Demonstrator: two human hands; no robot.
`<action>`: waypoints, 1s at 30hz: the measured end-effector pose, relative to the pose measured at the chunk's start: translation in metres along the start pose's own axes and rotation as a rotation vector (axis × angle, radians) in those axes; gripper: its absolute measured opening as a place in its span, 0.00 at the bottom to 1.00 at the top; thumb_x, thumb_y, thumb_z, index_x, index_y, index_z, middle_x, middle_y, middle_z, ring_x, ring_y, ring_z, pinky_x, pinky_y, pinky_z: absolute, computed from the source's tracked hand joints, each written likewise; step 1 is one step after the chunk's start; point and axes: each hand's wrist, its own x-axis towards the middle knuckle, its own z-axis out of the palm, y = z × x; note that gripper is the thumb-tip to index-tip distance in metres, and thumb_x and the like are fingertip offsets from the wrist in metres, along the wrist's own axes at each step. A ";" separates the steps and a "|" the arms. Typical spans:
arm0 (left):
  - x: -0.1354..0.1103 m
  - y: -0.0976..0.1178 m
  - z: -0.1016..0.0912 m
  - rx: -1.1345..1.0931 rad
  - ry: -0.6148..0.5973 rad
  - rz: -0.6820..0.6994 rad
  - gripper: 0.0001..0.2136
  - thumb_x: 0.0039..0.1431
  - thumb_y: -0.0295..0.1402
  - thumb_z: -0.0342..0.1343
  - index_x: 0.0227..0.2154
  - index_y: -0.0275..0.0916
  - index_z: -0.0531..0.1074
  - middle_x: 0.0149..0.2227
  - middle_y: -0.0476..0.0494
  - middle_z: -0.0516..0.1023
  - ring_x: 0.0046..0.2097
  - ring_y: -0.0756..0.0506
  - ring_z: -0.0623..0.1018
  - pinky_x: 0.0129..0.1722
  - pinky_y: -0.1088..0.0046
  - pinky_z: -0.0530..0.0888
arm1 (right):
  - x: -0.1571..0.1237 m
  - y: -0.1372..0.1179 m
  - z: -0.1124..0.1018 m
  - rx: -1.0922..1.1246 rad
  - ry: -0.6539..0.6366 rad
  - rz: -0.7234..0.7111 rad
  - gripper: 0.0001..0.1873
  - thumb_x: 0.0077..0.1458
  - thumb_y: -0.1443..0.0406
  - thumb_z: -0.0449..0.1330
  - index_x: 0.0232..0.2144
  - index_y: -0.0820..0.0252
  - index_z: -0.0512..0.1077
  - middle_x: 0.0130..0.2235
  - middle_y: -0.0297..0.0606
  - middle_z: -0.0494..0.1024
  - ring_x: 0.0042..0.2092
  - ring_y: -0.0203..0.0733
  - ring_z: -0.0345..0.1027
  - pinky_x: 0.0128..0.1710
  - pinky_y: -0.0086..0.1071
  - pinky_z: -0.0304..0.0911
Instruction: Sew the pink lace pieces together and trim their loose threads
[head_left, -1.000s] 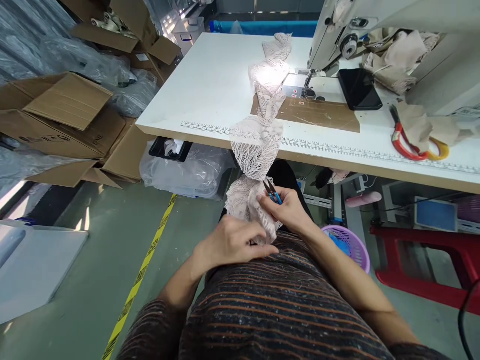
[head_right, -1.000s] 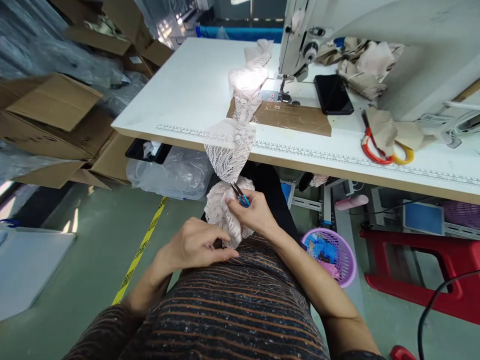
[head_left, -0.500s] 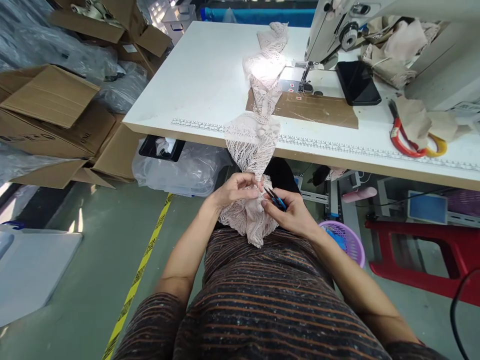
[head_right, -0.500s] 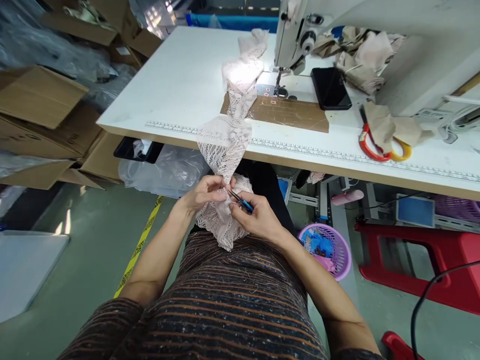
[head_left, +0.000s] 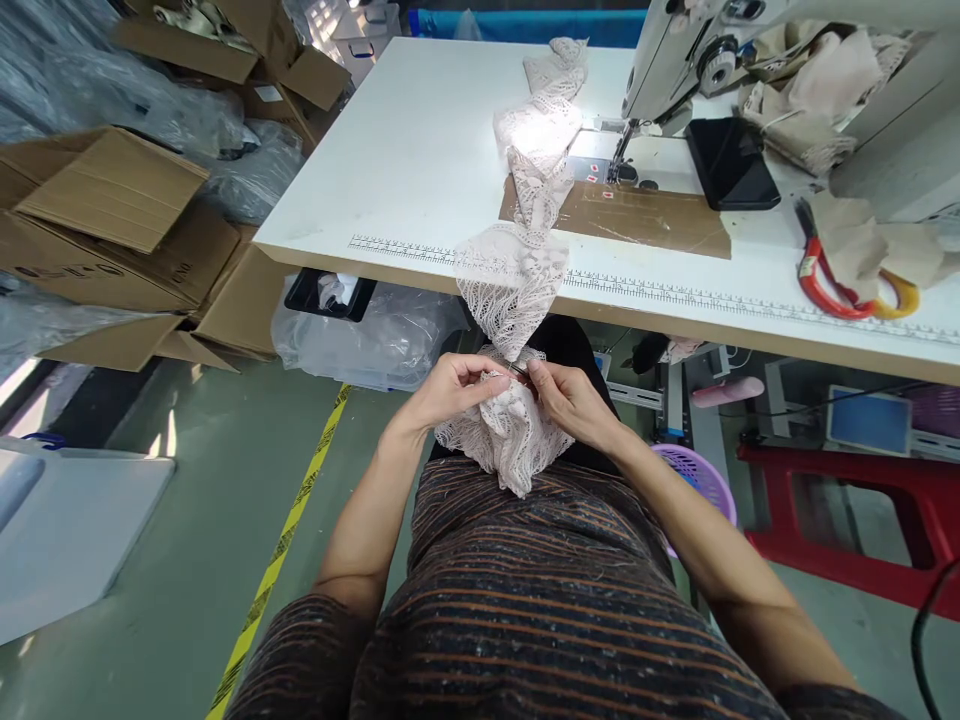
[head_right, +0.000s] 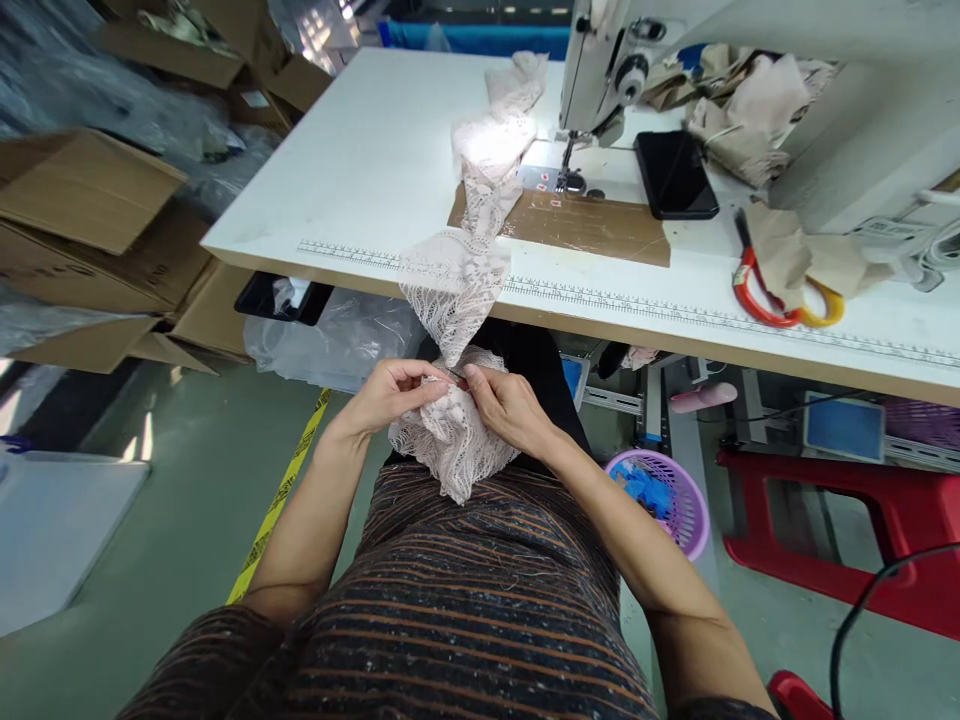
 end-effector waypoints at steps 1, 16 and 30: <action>0.000 0.000 0.000 0.003 0.008 -0.002 0.11 0.51 0.39 0.69 0.29 0.34 0.82 0.23 0.47 0.77 0.25 0.53 0.69 0.22 0.80 0.62 | 0.002 -0.001 0.001 0.001 -0.001 -0.020 0.31 0.65 0.41 0.45 0.21 0.57 0.60 0.21 0.29 0.57 0.25 0.33 0.48 0.26 0.31 0.46; 0.004 0.001 0.001 -0.081 0.016 -0.040 0.12 0.48 0.39 0.70 0.25 0.34 0.80 0.21 0.50 0.73 0.23 0.55 0.65 0.21 0.80 0.60 | -0.002 -0.001 0.001 -0.084 0.024 -0.071 0.29 0.66 0.44 0.47 0.23 0.56 0.66 0.21 0.31 0.63 0.24 0.35 0.52 0.27 0.32 0.48; 0.012 -0.054 0.008 -0.354 0.297 -0.036 0.24 0.54 0.54 0.63 0.38 0.34 0.80 0.31 0.45 0.77 0.24 0.55 0.67 0.22 0.79 0.63 | -0.012 0.008 -0.004 0.272 0.024 0.179 0.24 0.46 0.45 0.68 0.26 0.61 0.72 0.22 0.29 0.64 0.24 0.31 0.51 0.23 0.28 0.50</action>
